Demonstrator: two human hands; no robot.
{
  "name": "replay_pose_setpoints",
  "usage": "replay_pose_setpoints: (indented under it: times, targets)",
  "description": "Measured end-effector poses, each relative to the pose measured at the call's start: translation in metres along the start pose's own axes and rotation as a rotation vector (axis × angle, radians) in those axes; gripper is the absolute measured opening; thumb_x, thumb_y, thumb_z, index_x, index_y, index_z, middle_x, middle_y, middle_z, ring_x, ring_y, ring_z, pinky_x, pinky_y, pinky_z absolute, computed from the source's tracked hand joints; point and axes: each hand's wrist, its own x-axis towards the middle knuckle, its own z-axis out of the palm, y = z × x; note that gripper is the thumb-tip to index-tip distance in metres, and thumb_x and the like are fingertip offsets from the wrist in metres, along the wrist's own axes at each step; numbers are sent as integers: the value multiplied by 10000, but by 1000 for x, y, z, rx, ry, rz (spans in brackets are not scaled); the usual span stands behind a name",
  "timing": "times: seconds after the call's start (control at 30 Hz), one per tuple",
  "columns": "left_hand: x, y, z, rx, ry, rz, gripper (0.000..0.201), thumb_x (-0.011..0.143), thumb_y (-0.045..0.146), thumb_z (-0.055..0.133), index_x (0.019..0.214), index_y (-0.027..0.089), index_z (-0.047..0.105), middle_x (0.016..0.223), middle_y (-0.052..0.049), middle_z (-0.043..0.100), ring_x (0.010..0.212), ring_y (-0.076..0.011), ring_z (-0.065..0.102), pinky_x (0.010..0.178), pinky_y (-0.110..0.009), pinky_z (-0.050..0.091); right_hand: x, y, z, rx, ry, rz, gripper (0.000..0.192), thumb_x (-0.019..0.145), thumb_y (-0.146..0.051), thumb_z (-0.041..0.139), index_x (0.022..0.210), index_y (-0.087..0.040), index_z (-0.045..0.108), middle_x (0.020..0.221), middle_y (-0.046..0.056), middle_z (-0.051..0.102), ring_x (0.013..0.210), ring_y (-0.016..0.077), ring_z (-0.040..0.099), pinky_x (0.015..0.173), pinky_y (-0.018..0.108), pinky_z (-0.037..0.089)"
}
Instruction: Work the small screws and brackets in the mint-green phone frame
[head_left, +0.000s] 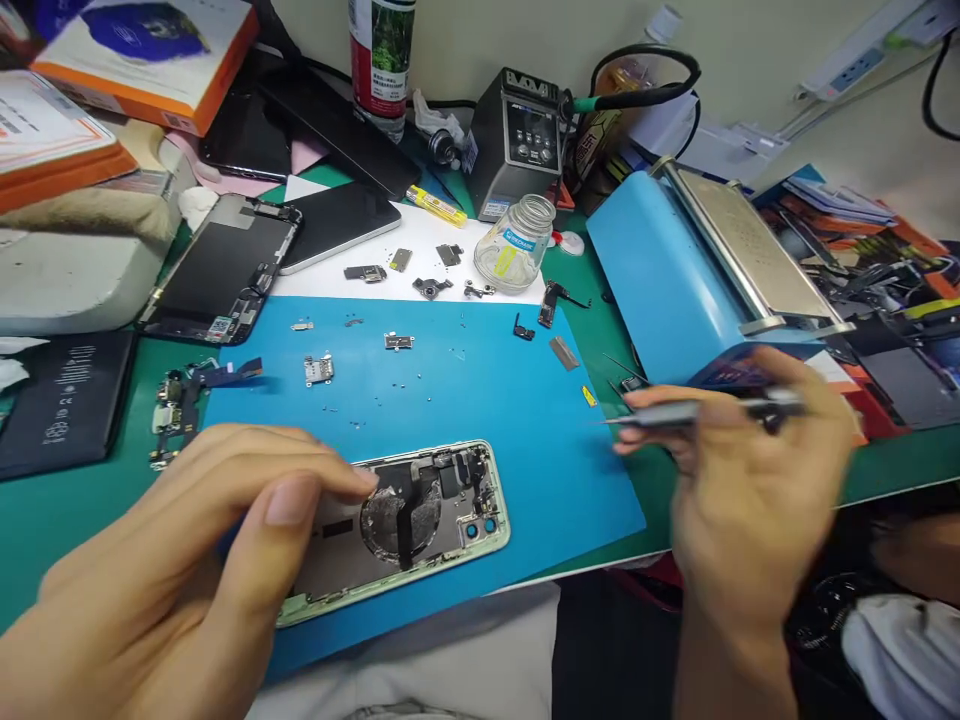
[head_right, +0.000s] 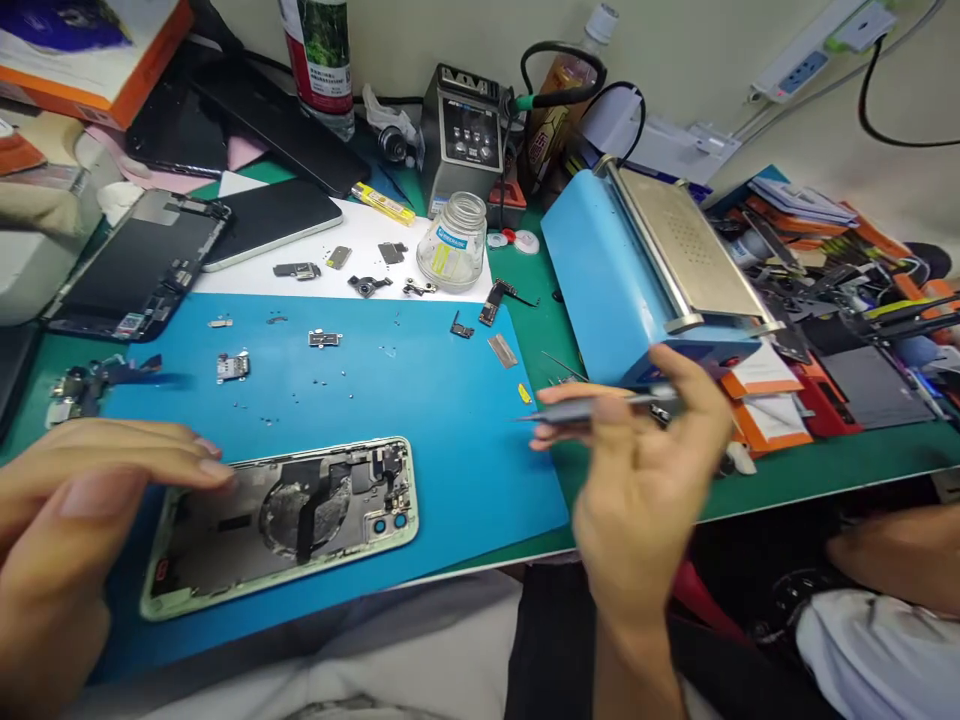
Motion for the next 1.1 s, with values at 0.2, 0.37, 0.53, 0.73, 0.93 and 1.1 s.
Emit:
replay_pose_setpoints:
  times: [0.2,0.37,0.53,0.73,0.93,1.1]
  targets:
    - [4,21,2,39,-68,49,268,1130,294,631,923,343,794,946,100,800,904,-115,717,799,-222,522,-7,0,30,109,-104,82,394,1150,-483,641,1453,-254,534,990,21,812,679,166,760,652,329,695]
    - [5,26,1,5,-51,68,272,1140,254,642,920,322,787,917,114,794,869,-81,694,801,-164,524,0,2,24,302,-94,168,416,1100,-449,727,1442,-273,568,987,33,820,706,185,761,635,314,675]
    - [1,33,-6,-62,-90,3,189,1077,302,788,1204,428,851,1082,104,852,911,-96,743,807,-165,572,-7,-26,28,651,-149,407,684,928,-279,918,1521,-281,577,984,31,812,698,144,720,592,232,642]
    - [7,33,-2,-338,-390,-171,312,1032,246,856,1256,460,886,1038,103,896,911,-72,823,795,-84,614,-40,-75,60,861,-313,488,568,1048,-312,810,1529,-388,518,976,-26,771,613,112,692,549,233,643]
    - [13,33,3,-644,-408,-360,260,1000,195,883,1121,422,923,1088,86,911,1003,-124,876,890,-148,689,-50,-83,83,944,-360,501,547,1050,-299,802,1509,-372,515,998,-14,773,688,115,713,635,224,673]
    - [11,30,2,-664,-396,-349,241,1004,185,878,1123,390,924,1087,55,915,1004,-132,882,858,-137,687,-48,-80,84,956,-361,527,560,1041,-312,811,1521,-385,531,990,-9,766,705,123,711,623,218,666]
